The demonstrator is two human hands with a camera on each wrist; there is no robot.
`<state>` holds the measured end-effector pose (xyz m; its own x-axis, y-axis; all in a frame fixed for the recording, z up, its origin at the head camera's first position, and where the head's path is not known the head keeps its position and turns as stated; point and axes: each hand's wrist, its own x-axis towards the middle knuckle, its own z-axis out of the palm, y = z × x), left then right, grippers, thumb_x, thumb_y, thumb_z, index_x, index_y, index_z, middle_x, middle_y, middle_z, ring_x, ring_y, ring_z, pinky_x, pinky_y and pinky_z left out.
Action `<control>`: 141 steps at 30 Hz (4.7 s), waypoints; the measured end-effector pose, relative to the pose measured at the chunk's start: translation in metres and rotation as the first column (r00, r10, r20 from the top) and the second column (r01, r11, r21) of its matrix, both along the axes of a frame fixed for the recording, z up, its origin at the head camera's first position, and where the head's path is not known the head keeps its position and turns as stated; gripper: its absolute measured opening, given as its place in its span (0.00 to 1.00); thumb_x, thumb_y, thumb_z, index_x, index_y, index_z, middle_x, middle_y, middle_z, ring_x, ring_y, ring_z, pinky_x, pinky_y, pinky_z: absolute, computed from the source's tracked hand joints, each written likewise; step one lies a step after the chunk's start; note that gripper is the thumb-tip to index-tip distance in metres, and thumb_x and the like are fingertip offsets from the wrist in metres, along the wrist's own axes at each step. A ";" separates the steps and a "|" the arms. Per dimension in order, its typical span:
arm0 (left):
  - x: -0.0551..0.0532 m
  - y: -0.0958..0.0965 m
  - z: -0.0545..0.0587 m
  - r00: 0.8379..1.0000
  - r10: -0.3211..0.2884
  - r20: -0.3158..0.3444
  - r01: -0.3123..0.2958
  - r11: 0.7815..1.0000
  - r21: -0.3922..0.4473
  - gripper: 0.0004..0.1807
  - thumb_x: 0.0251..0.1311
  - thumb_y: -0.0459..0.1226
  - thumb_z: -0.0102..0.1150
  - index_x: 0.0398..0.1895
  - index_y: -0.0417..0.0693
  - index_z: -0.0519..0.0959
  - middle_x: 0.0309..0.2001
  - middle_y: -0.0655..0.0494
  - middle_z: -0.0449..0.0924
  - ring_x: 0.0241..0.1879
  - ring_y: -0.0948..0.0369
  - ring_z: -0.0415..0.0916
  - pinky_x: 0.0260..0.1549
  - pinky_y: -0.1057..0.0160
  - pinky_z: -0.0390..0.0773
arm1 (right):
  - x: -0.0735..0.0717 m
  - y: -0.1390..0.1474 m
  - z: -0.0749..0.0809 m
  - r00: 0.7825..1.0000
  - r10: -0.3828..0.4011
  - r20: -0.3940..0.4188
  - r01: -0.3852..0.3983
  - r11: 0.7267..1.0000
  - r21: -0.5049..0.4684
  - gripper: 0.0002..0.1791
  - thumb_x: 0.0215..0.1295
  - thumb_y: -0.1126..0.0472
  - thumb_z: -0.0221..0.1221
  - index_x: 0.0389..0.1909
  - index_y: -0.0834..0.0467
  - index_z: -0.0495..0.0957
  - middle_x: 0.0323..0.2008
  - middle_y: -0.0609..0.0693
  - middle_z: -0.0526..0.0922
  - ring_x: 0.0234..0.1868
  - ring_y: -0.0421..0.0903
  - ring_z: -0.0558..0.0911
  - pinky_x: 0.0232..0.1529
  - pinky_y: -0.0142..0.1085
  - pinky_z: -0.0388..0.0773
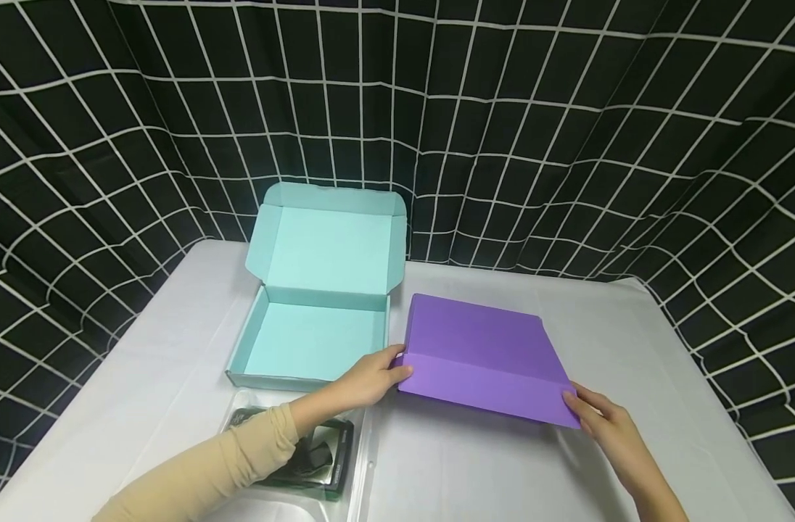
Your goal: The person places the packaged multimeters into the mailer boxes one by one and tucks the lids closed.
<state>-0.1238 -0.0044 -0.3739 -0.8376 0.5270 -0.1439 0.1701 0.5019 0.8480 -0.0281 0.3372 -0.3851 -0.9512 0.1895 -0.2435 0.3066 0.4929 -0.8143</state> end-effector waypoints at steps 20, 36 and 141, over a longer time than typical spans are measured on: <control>0.016 0.002 0.004 0.947 0.057 0.317 -0.075 0.996 0.045 0.28 0.73 0.38 0.43 0.62 0.18 0.63 0.58 0.26 0.71 0.55 0.37 0.74 0.57 0.47 0.73 | 0.009 -0.010 0.004 0.990 -0.103 0.092 0.106 0.994 -0.037 0.30 0.72 0.49 0.54 0.54 0.76 0.74 0.50 0.59 0.81 0.37 0.36 0.84 0.41 0.24 0.79; 0.021 0.005 -0.009 0.933 0.050 0.357 -0.097 0.988 0.116 0.26 0.74 0.34 0.41 0.61 0.12 0.58 0.61 0.19 0.62 0.59 0.33 0.68 0.56 0.47 0.73 | 0.012 -0.011 -0.012 0.980 -0.170 0.107 0.188 0.964 -0.188 0.28 0.71 0.54 0.56 0.51 0.79 0.74 0.45 0.53 0.83 0.35 0.35 0.84 0.40 0.22 0.77; 0.019 0.029 -0.025 0.981 0.077 -0.176 -0.097 0.989 -0.108 0.30 0.32 0.13 0.59 0.45 0.26 0.64 0.34 0.37 0.73 0.35 0.45 0.76 0.37 0.49 0.81 | -0.012 0.017 -0.035 0.990 0.095 -0.102 -0.119 0.958 -0.261 0.40 0.51 0.77 0.66 0.62 0.78 0.56 0.49 0.50 0.74 0.46 0.29 0.76 0.48 0.23 0.76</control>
<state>-0.1052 0.0245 -0.3984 -0.8969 0.4393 -0.0508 0.2586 0.6141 0.7456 -0.0403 0.3546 -0.4197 -0.9821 0.0249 -0.1865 0.1859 0.2812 -0.9415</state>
